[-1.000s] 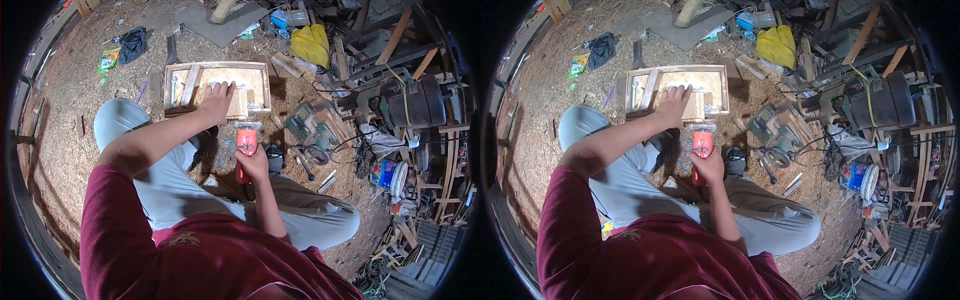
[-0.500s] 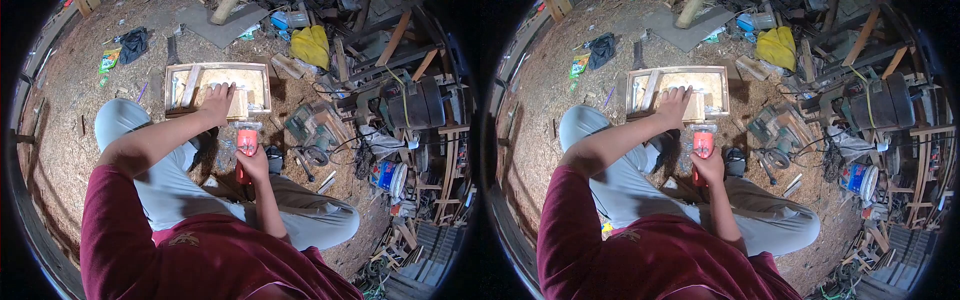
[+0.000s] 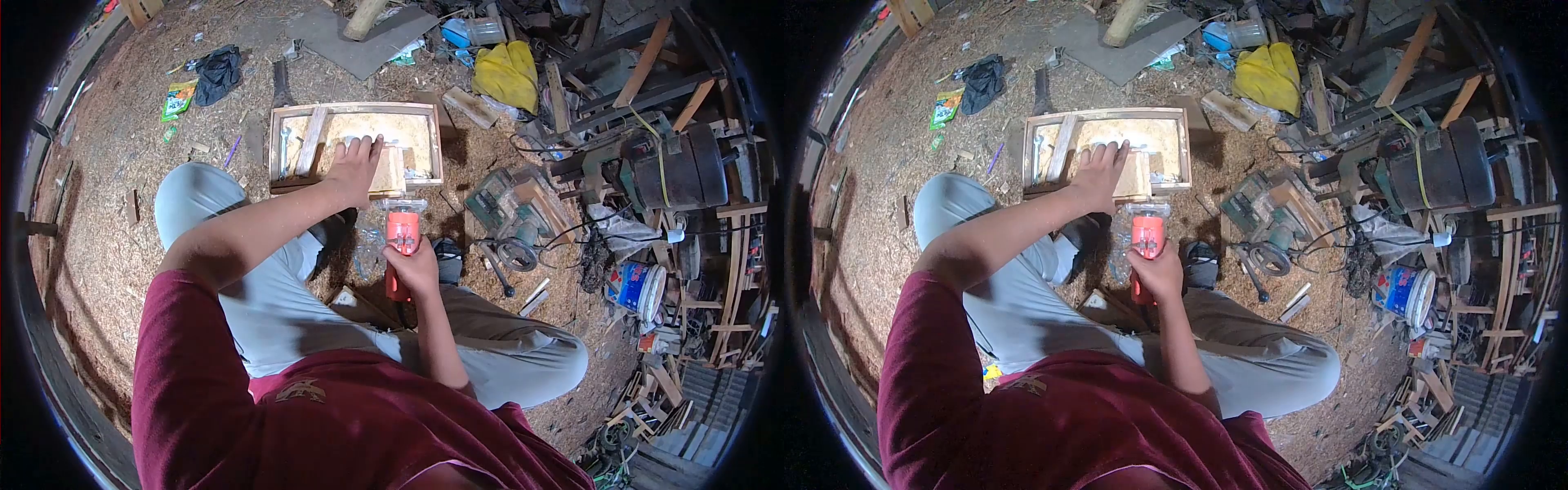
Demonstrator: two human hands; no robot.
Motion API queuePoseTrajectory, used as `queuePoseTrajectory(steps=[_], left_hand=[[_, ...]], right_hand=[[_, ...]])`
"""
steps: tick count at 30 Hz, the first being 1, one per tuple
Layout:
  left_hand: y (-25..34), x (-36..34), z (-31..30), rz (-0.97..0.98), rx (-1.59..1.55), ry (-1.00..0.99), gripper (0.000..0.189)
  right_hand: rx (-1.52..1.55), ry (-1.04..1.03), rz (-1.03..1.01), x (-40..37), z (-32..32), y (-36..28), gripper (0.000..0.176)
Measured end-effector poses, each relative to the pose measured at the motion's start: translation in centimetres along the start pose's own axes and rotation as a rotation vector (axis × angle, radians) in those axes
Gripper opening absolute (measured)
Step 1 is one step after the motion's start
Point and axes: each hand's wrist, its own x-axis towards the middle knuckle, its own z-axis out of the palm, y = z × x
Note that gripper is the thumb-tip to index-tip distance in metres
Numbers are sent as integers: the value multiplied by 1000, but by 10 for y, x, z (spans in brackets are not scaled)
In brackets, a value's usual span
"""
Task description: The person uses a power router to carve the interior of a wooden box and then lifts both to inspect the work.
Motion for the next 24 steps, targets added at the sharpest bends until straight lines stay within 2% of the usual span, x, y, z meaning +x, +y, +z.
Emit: queuePoseTrajectory(steps=[5, 14, 17, 24], left_hand=[[0, 1, 3, -7, 9, 10, 158], [1, -1, 0, -5, 18, 4, 149], [0, 0, 0, -3, 1, -9, 149], [1, -1, -1, -7, 10, -10, 150]], right_hand=[[20, 3, 12, -3, -1, -7, 56], [-35, -3, 28, 3, -1, 2, 56], [38, -49, 30, -1, -4, -7, 57], [4, -9, 2, 2, 2, 2, 57]])
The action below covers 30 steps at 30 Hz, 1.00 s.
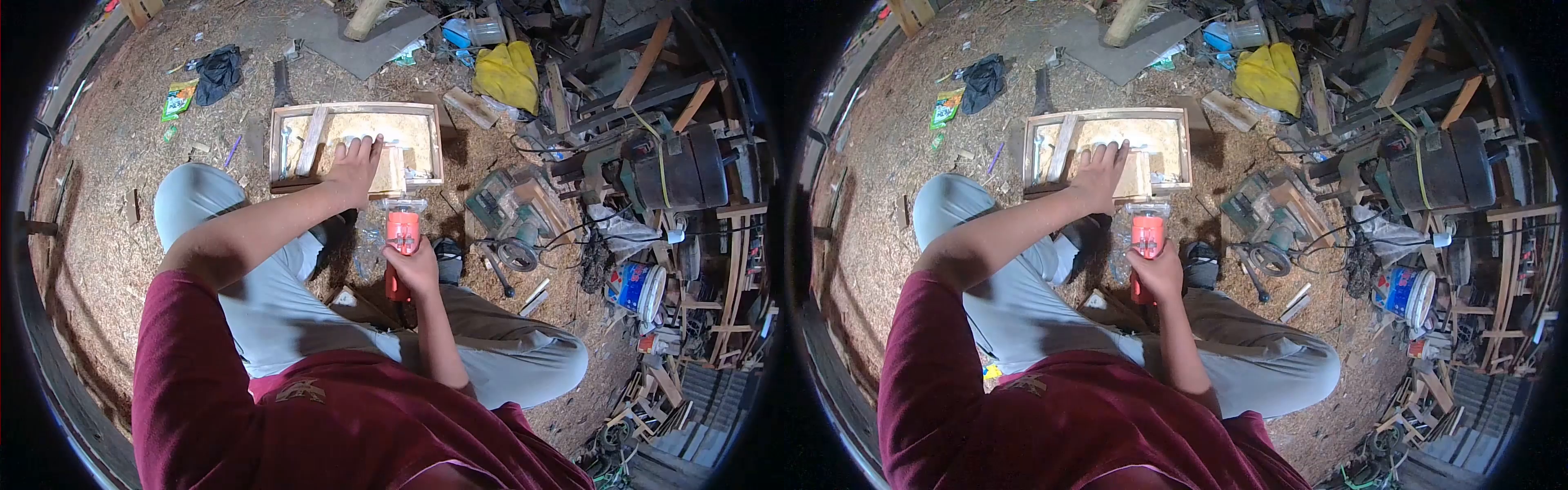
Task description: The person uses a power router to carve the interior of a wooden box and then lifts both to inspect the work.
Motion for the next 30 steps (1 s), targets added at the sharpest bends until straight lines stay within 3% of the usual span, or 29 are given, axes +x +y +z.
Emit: queuePoseTrajectory(steps=[20, 30], left_hand=[[1, -2, -3, -5, 5, -12, 154], [1, -1, -1, -10, 8, -5, 155]], right_hand=[[-15, -15, 40, 4, 2, 6, 63], [12, -25, 45, -8, -4, -19, 53]])
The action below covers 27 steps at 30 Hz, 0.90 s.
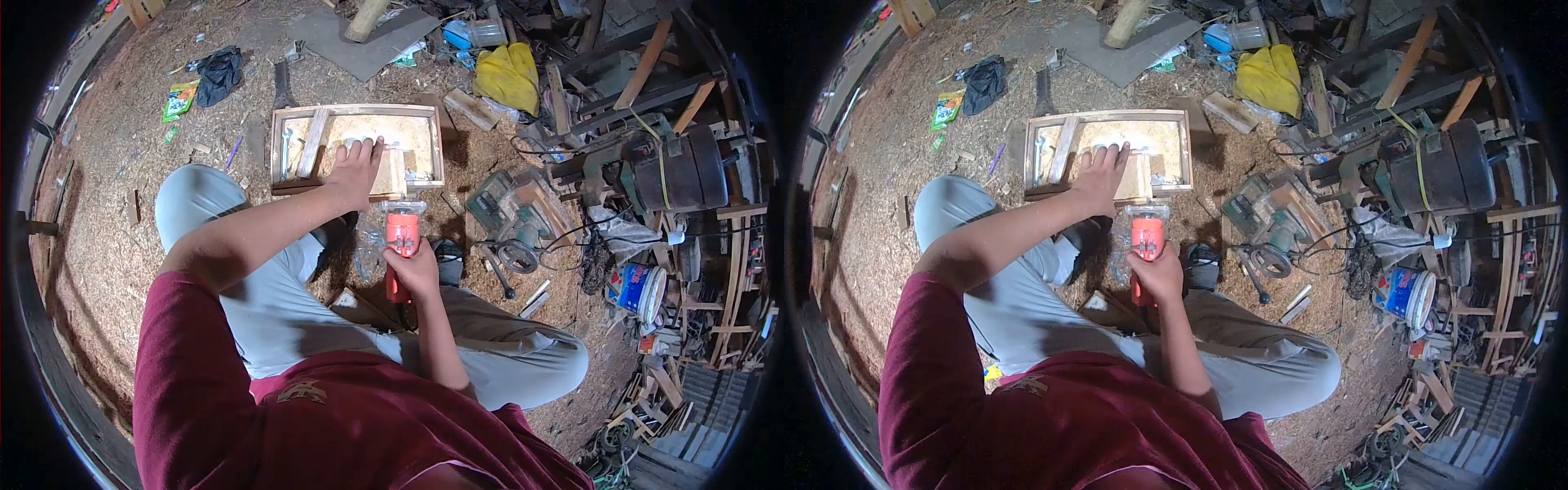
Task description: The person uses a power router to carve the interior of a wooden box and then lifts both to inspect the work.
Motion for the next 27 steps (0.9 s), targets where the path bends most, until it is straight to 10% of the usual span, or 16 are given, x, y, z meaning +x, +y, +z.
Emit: queuePoseTrajectory(steps=[27], left_hand=[[-2, 2, 1, 6, 12, -21, 157]], right_hand=[[-101, 52, -54, 0, -3, 7, 59]])
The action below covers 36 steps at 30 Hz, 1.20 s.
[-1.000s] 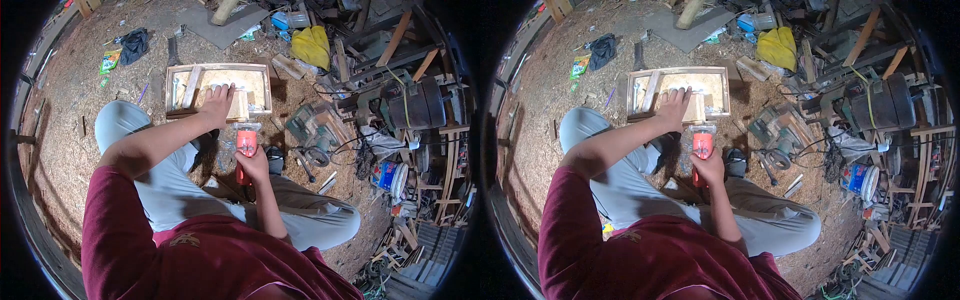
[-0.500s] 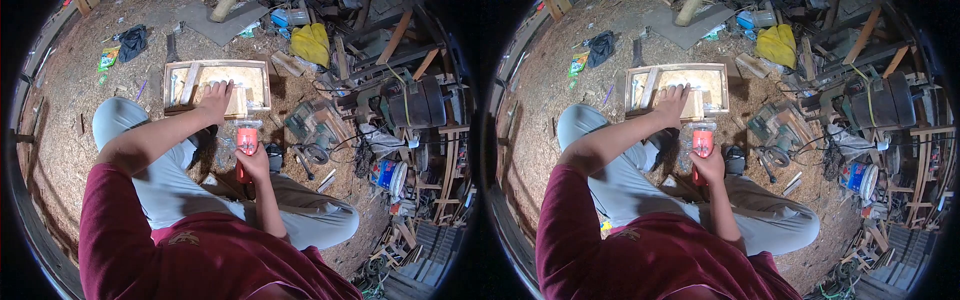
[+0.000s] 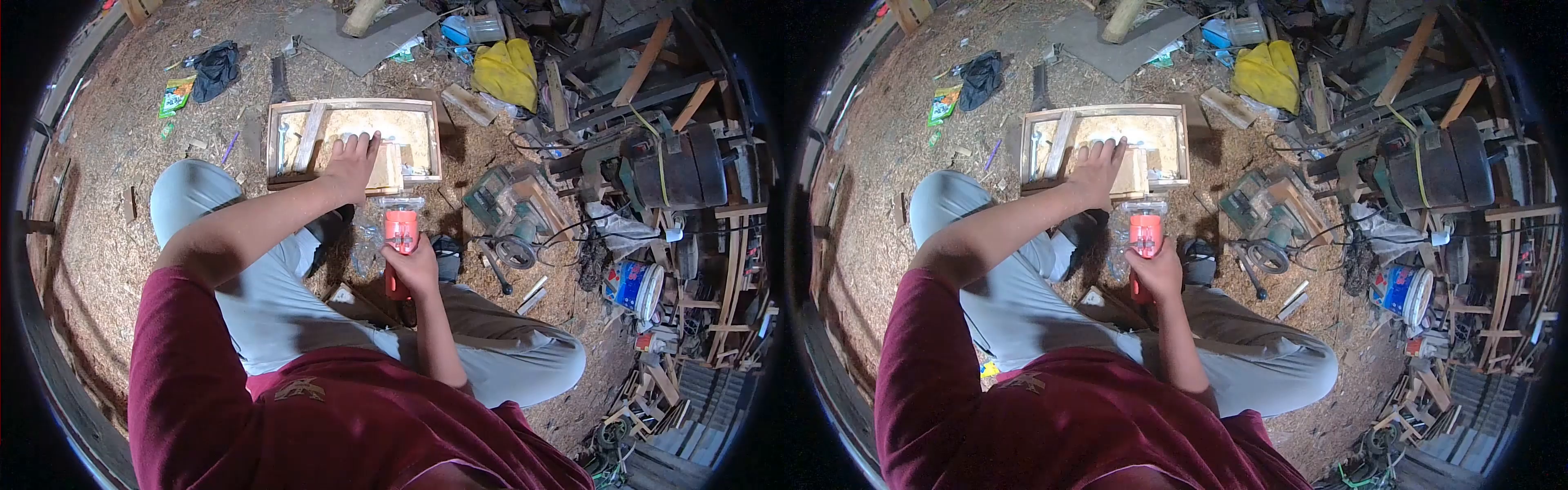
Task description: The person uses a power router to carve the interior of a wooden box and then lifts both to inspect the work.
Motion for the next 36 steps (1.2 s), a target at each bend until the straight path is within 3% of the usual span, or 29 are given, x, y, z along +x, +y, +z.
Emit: queuePoseTrajectory(steps=[14, 36], left_hand=[[0, 1, 2, -4, -4, 17, 157], [0, 1, 0, 0, -18, 5, 155]], right_hand=[[32, -19, -26, 0, -1, -3, 53], [-31, 9, -3, 4, 3, 8, 60]])
